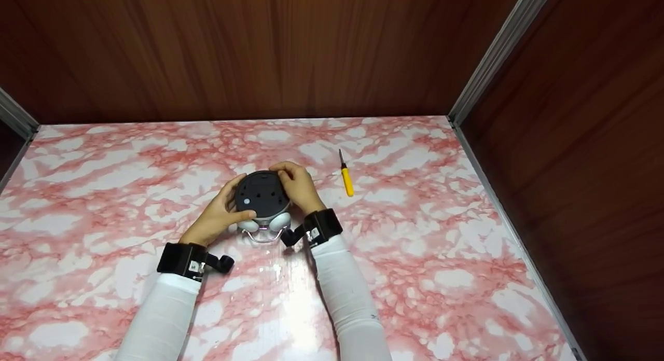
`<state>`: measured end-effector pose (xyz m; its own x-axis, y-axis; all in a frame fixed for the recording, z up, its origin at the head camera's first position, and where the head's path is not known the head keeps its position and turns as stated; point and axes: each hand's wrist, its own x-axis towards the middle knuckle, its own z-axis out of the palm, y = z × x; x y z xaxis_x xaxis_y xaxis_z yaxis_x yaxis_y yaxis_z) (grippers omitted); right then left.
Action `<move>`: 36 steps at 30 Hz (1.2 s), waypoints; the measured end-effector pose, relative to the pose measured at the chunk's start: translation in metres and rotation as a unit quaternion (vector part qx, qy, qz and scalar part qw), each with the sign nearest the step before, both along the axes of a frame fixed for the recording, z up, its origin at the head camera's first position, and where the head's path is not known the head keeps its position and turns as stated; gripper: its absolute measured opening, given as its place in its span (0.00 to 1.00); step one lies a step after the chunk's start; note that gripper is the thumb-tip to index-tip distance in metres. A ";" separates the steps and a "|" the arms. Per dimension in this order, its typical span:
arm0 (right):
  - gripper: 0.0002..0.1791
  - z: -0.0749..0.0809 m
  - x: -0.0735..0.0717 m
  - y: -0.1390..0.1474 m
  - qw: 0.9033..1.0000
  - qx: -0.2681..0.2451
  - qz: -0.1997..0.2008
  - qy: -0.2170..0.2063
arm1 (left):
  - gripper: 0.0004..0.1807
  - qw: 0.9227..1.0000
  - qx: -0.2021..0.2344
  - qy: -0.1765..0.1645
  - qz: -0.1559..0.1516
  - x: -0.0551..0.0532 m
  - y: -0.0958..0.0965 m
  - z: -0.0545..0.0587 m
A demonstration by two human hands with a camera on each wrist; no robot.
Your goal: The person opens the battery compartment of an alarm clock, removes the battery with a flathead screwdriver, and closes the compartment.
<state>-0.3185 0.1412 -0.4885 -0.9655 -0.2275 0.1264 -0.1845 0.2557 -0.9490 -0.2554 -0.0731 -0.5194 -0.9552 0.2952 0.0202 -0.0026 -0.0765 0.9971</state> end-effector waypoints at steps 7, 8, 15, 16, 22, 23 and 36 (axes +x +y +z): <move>0.16 0.008 0.011 0.000 0.996 0.084 0.011 0.036 | 0.56 1.000 0.002 -0.008 0.010 -0.001 0.001 -0.002; 0.17 0.010 0.012 0.000 0.994 0.098 0.021 0.045 | 0.56 1.000 0.005 -0.009 0.010 -0.001 0.001 -0.002; 0.32 0.017 0.014 0.000 0.971 0.186 0.112 0.096 | 0.55 1.000 0.026 -0.001 -0.001 -0.001 0.002 -0.001; 0.34 0.017 0.015 0.000 0.969 0.195 0.118 0.095 | 0.55 1.000 0.027 0.000 0.000 -0.001 0.001 -0.001; 0.39 0.017 0.016 0.006 0.961 0.228 0.133 0.085 | 0.54 1.000 0.027 0.003 -0.002 0.000 0.000 -0.002; 0.39 0.018 0.016 0.007 0.960 0.230 0.134 0.084 | 0.54 1.000 0.026 0.004 -0.002 -0.001 0.000 -0.002; 0.37 0.017 0.013 0.011 0.964 0.213 0.143 0.071 | 0.55 1.000 0.030 0.001 -0.004 -0.001 0.001 -0.002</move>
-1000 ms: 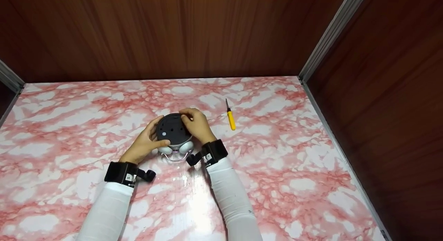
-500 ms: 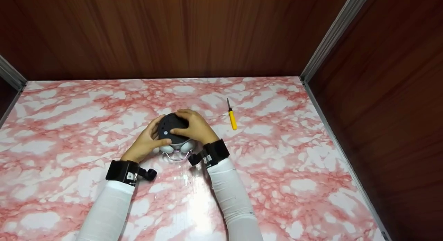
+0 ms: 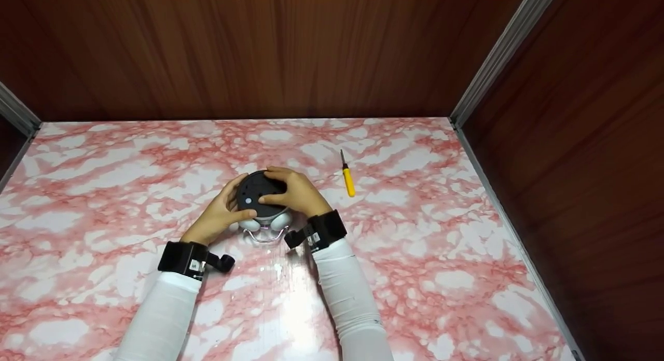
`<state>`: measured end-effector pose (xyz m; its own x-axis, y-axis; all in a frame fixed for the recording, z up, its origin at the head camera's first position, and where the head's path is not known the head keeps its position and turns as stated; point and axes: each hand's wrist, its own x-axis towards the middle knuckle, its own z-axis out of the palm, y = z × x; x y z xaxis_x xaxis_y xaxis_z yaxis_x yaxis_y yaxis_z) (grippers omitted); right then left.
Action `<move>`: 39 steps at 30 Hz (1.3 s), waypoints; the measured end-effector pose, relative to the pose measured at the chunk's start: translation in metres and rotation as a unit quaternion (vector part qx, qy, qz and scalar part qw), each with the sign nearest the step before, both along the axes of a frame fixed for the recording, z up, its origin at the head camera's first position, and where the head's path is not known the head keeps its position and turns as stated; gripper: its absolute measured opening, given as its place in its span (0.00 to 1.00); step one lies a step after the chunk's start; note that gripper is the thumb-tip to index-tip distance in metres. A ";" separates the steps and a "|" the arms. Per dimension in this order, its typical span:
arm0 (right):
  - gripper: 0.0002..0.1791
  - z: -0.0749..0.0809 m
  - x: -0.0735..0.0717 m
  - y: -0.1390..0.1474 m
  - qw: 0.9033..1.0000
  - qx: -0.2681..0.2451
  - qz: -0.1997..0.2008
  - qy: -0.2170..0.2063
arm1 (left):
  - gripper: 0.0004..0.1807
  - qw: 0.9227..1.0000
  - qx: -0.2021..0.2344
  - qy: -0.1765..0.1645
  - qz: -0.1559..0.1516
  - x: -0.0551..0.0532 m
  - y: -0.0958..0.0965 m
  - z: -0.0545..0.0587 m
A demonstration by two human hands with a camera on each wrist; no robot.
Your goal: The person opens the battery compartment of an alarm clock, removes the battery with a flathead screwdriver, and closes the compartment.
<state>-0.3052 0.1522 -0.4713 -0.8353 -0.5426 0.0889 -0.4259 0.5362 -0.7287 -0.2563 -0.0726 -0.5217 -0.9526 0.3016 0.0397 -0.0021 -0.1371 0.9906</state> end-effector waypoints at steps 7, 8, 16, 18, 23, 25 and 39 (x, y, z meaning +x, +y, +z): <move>0.37 -0.001 0.000 -0.002 1.000 -0.008 -0.010 -0.012 | 0.55 1.000 -0.001 0.002 -0.002 0.001 -0.001 0.000; 0.37 -0.001 -0.001 -0.003 1.000 -0.009 -0.012 -0.015 | 0.55 1.000 -0.001 0.001 -0.002 0.001 0.000 0.000; 0.36 -0.001 -0.002 -0.003 0.999 -0.013 -0.012 -0.035 | 0.56 1.000 -0.013 0.007 -0.006 0.000 -0.001 -0.002; 0.36 0.000 -0.001 -0.004 0.999 -0.019 -0.009 -0.036 | 0.56 1.000 -0.014 0.011 -0.008 -0.001 -0.001 -0.002; 0.36 0.006 0.002 -0.007 0.998 -0.031 -0.006 -0.049 | 0.56 1.000 -0.017 0.010 -0.003 -0.001 -0.002 -0.002; 0.35 0.005 0.001 -0.007 0.998 -0.033 -0.006 -0.055 | 0.55 1.000 -0.017 0.009 -0.001 -0.001 -0.002 -0.002; 0.34 0.003 -0.001 -0.007 0.994 -0.057 -0.015 -0.094 | 0.56 1.000 -0.007 0.010 -0.011 0.000 -0.002 -0.001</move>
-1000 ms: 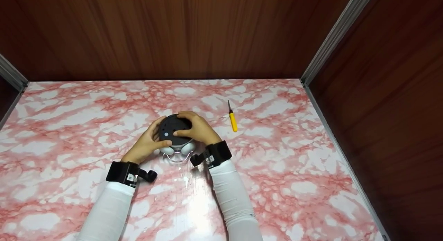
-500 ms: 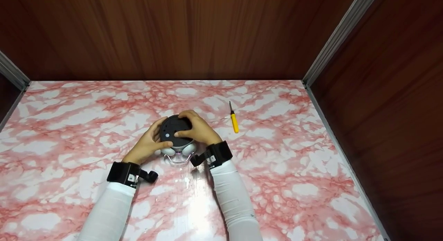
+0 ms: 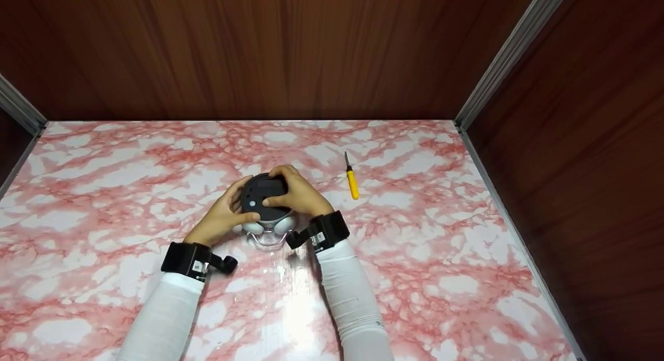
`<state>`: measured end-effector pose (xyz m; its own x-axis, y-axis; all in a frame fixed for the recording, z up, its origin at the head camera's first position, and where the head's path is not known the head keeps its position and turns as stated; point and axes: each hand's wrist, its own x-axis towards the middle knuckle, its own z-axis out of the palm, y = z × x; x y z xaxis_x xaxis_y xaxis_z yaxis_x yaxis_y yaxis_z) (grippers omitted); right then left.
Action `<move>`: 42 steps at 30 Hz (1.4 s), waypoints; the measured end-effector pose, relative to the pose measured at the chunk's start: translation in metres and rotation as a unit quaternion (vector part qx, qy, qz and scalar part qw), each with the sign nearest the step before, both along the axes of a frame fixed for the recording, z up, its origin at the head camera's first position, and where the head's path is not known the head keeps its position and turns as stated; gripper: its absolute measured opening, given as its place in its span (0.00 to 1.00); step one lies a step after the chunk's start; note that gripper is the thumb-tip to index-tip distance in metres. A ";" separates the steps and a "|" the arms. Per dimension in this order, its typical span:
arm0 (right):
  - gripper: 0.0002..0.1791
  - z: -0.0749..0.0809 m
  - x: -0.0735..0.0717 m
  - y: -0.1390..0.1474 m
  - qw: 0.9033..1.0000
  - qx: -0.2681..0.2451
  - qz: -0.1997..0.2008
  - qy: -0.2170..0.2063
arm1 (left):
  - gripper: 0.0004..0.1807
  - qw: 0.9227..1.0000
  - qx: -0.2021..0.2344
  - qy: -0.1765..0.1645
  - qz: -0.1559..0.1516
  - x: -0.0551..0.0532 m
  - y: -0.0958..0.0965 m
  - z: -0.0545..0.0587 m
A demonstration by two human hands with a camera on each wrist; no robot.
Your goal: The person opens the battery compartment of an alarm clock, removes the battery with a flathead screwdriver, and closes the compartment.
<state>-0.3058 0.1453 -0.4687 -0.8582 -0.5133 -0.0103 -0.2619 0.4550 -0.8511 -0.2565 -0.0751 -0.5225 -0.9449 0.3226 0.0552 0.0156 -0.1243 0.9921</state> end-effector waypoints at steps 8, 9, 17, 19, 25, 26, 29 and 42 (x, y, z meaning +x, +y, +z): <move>0.34 -0.002 0.001 0.001 1.000 -0.011 -0.008 -0.001 | 0.57 1.000 0.003 -0.007 -0.004 -0.001 0.001 -0.001; 0.33 -0.002 0.001 0.001 1.000 -0.011 -0.007 0.003 | 0.57 1.000 0.004 -0.008 -0.004 -0.001 0.001 -0.001; 0.18 0.000 0.002 -0.004 0.995 0.012 -0.038 0.090 | 0.57 1.000 0.004 -0.013 -0.003 0.000 0.001 0.000; 0.15 0.000 0.002 -0.006 0.991 0.025 -0.045 0.123 | 0.57 1.000 0.004 -0.014 -0.002 0.000 0.001 0.000; 0.09 0.001 0.005 -0.011 0.975 0.036 -0.069 0.209 | 0.57 1.000 0.013 -0.015 -0.004 0.001 0.001 0.001; 0.08 0.002 0.006 -0.012 0.972 0.037 -0.073 0.221 | 0.57 1.000 0.015 -0.016 -0.004 0.001 0.001 0.001; 0.07 0.002 0.007 -0.013 0.965 0.044 -0.082 0.247 | 0.57 1.000 0.021 -0.020 -0.005 0.001 0.001 0.000; 0.07 -0.001 0.008 -0.014 0.954 0.048 -0.079 0.284 | 0.57 1.000 0.007 -0.007 -0.003 0.000 0.001 -0.001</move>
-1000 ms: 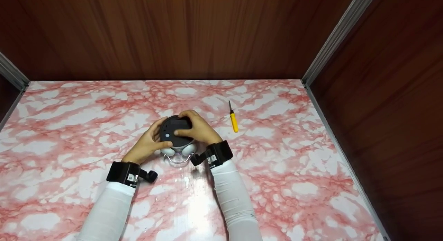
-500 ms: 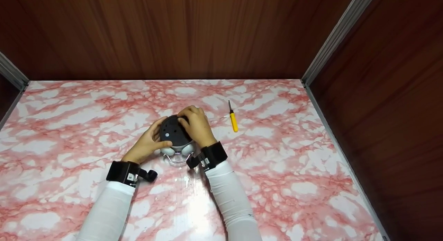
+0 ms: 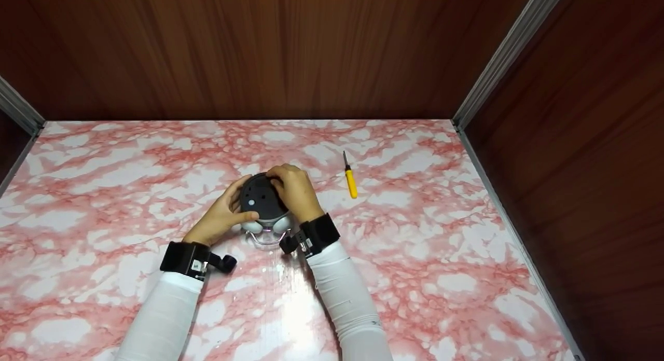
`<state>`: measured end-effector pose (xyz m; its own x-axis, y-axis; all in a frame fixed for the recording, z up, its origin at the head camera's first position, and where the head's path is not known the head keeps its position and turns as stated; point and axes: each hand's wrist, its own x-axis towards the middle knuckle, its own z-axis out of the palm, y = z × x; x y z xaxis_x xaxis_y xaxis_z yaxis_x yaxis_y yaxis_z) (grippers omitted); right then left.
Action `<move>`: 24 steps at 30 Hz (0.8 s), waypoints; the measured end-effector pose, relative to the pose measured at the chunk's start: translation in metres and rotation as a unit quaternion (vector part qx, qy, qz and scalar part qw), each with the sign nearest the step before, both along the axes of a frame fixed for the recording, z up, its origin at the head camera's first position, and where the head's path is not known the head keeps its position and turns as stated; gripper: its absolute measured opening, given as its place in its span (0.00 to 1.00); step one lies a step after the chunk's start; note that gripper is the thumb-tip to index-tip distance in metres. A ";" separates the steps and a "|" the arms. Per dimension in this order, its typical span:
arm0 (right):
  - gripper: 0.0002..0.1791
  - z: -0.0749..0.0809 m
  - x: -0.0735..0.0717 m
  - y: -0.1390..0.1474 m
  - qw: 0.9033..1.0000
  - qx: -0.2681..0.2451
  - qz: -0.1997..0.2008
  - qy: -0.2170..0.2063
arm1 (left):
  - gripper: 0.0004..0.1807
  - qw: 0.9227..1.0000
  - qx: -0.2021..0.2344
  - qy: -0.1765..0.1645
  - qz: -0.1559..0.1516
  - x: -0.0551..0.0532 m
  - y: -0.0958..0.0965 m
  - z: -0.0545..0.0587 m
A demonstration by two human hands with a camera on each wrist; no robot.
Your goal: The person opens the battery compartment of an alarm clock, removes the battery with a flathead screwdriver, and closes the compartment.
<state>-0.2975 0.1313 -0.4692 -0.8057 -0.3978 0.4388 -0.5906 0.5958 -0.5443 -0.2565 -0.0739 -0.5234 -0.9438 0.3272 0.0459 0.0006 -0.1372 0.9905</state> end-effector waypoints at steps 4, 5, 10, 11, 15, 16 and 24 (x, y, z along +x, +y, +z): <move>0.07 0.000 0.000 0.000 1.000 0.003 -0.002 -0.001 | 0.57 1.000 0.002 0.001 0.000 0.000 0.000 0.000; 0.07 0.000 0.000 0.000 1.000 0.004 -0.003 0.000 | 0.57 1.000 0.004 0.001 0.000 0.000 0.000 0.000; 0.08 0.000 0.001 0.000 1.000 0.006 -0.006 0.006 | 0.56 1.000 0.009 0.002 -0.002 0.000 0.000 0.000; 0.08 0.000 0.001 0.000 1.000 0.006 -0.007 0.008 | 0.56 1.000 0.010 0.003 -0.002 0.000 0.001 0.000; 0.08 -0.001 0.001 -0.001 1.000 0.000 -0.008 0.016 | 0.56 1.000 0.011 0.003 0.000 0.000 0.001 0.000; 0.08 -0.001 0.001 -0.001 1.000 -0.003 -0.009 0.017 | 0.56 1.000 0.011 0.003 0.000 0.000 0.001 0.000; 0.07 -0.004 0.000 -0.001 0.999 -0.033 -0.008 0.018 | 0.57 1.000 0.006 0.005 -0.004 0.001 0.000 0.000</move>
<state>-0.2970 0.1306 -0.4728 -0.7952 -0.3544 0.4921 -0.6010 0.5685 -0.5618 -0.2556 -0.0737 -0.5235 -0.9408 0.3339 0.0593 0.0092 -0.1498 0.9887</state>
